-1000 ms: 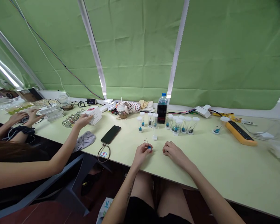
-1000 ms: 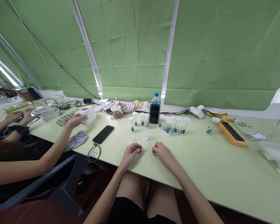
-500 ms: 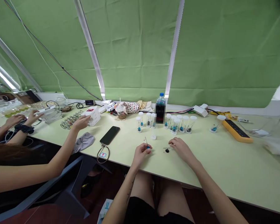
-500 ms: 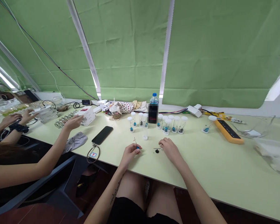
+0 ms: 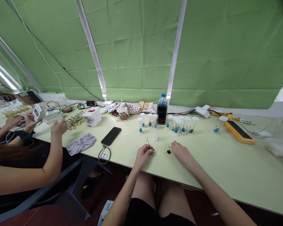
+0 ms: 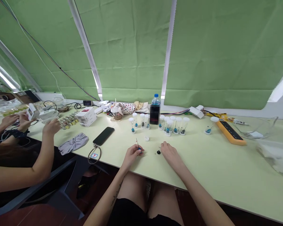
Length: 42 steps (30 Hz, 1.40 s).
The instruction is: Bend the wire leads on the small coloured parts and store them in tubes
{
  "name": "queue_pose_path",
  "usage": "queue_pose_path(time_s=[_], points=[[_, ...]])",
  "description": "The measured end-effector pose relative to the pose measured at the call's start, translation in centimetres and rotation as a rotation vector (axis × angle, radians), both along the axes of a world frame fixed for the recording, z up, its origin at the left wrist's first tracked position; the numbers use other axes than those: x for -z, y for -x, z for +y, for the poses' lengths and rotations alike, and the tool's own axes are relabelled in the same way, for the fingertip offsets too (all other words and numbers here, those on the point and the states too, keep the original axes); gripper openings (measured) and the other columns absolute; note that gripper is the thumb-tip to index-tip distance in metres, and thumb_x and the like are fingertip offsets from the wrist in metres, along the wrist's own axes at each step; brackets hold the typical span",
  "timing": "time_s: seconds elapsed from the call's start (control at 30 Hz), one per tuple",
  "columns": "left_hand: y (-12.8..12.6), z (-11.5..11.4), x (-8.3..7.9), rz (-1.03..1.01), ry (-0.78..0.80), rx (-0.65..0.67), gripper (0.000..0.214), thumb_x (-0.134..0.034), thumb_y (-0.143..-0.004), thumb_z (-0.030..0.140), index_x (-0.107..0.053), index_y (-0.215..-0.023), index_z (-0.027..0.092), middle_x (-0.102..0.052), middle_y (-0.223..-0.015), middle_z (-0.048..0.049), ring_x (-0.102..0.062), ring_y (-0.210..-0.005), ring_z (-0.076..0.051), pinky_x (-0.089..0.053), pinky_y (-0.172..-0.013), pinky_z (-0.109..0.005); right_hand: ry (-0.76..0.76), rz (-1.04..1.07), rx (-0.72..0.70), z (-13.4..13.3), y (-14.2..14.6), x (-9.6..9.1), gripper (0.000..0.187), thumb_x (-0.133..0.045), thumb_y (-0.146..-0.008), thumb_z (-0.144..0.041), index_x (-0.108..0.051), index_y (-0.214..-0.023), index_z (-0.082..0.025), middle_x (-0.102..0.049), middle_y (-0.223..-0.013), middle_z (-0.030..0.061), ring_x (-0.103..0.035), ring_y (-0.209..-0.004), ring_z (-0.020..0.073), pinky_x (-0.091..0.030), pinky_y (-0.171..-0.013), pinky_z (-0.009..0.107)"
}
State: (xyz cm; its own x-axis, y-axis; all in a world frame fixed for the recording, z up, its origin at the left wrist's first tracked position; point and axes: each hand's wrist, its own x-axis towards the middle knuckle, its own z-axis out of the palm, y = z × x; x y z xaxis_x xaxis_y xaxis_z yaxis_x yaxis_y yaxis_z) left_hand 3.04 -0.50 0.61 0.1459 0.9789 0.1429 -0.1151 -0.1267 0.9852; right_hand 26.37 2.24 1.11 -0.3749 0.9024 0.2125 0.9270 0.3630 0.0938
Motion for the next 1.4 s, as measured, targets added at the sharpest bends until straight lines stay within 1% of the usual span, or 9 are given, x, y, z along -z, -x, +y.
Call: queue_pose_path(time_s=[0.1,0.23,0.33,0.4,0.53,0.67,0.8,1.07,1.4], points=[[-0.6,-0.1,-0.1,0.047,-0.042,-0.003,0.011,-0.055,-0.078,0.024,-0.058,-0.083,0.016,-0.062,-0.082,-0.0044,-0.059,-0.076,-0.015,-0.048,-0.075,-0.03,0.01,0.05,0.028,-0.2,-1.0,0.1,0.024,-0.036,-0.078,0.004,-0.047,-0.084,-0.017,-0.057,-0.082,0.009,-0.057,-0.068,0.0179,-0.036,-0.057,0.026],[-1.9,-0.5,0.0,0.089,-0.097,-0.017,0.011,-0.048,-0.082,0.024,-0.056,-0.086,0.017,-0.061,-0.083,-0.004,-0.058,-0.082,-0.016,-0.046,-0.075,-0.029,0.086,0.363,-0.019,-1.0,-2.2,-0.8,0.01,-0.037,-0.087,-0.017,-0.047,-0.085,-0.02,-0.059,-0.077,0.0026,-0.055,-0.063,0.0156,-0.037,-0.058,0.025],[-3.2,-0.8,0.0,0.103,-0.156,-0.042,0.013,-0.043,-0.086,0.025,-0.054,-0.089,0.018,-0.059,-0.087,-0.004,-0.057,-0.086,-0.017,-0.045,-0.079,-0.03,0.075,0.581,-0.079,-2.2,-2.0,-1.3,0.012,-0.039,-0.088,-0.026,-0.05,-0.089,-0.022,-0.061,-0.081,0.0023,-0.057,-0.067,0.0152,-0.041,-0.062,0.026],[-3.9,-0.9,0.0,0.111,-0.184,-0.044,0.014,-0.042,-0.087,0.027,-0.053,-0.09,0.019,-0.058,-0.087,-0.0036,-0.057,-0.086,-0.016,-0.044,-0.082,-0.031,0.062,0.643,-0.12,-3.1,-1.5,-1.3,0.016,-0.038,-0.09,-0.029,-0.052,-0.089,-0.022,-0.061,-0.084,0.0032,-0.058,-0.07,0.0154,-0.043,-0.065,0.027],[-4.9,-0.8,0.2,0.083,-0.169,-0.03,0.019,-0.041,-0.089,0.035,-0.051,-0.091,0.019,-0.055,-0.084,-0.0023,-0.058,-0.084,-0.016,-0.045,-0.082,-0.031,-0.004,0.599,-0.148,-4.3,-0.2,-0.8,0.022,-0.036,-0.093,-0.03,-0.055,-0.087,-0.021,-0.061,-0.084,0.0049,-0.058,-0.071,0.0159,-0.045,-0.067,0.028],[-5.2,-0.6,0.4,0.042,-0.131,-0.034,0.023,-0.042,-0.088,0.04,-0.05,-0.091,0.019,-0.053,-0.084,-0.0015,-0.059,-0.08,-0.015,-0.047,-0.082,-0.032,-0.107,0.465,-0.12,-4.2,0.5,0.0,0.027,-0.033,-0.095,-0.029,-0.058,-0.088,-0.021,-0.059,-0.085,0.005,-0.059,-0.073,0.0159,-0.044,-0.067,0.027],[-5.3,-0.6,0.5,0.059,-0.134,-0.033,0.023,-0.042,-0.089,0.04,-0.05,-0.092,0.019,-0.051,-0.083,-0.0012,-0.058,-0.079,-0.015,-0.047,-0.081,-0.031,-0.157,0.353,-0.099,-3.9,0.8,0.6,0.031,-0.031,-0.096,-0.03,-0.06,-0.088,-0.02,-0.058,-0.085,0.0054,-0.059,-0.075,0.0158,-0.043,-0.065,0.026],[-5.8,-0.5,0.4,0.164,-0.138,-0.053,0.018,-0.039,-0.089,0.035,-0.049,-0.093,0.02,-0.055,-0.082,-0.0011,-0.059,-0.079,-0.016,-0.046,-0.079,-0.031,-0.177,0.318,-0.106,-3.8,0.8,1.1,0.032,-0.031,-0.097,-0.029,-0.06,-0.088,-0.019,-0.056,-0.084,0.005,-0.057,-0.073,0.0148,-0.041,-0.064,0.025],[-5.8,-0.6,-0.2,0.191,-0.143,-0.046,0.014,-0.039,-0.089,0.03,-0.048,-0.091,0.02,-0.055,-0.082,-0.0016,-0.059,-0.08,-0.016,-0.045,-0.078,-0.03,-0.13,0.319,-0.105,-3.7,0.9,0.9,0.031,-0.03,-0.097,-0.027,-0.06,-0.09,-0.02,-0.057,-0.088,0.0066,-0.057,-0.077,0.0165,-0.042,-0.068,0.027]])
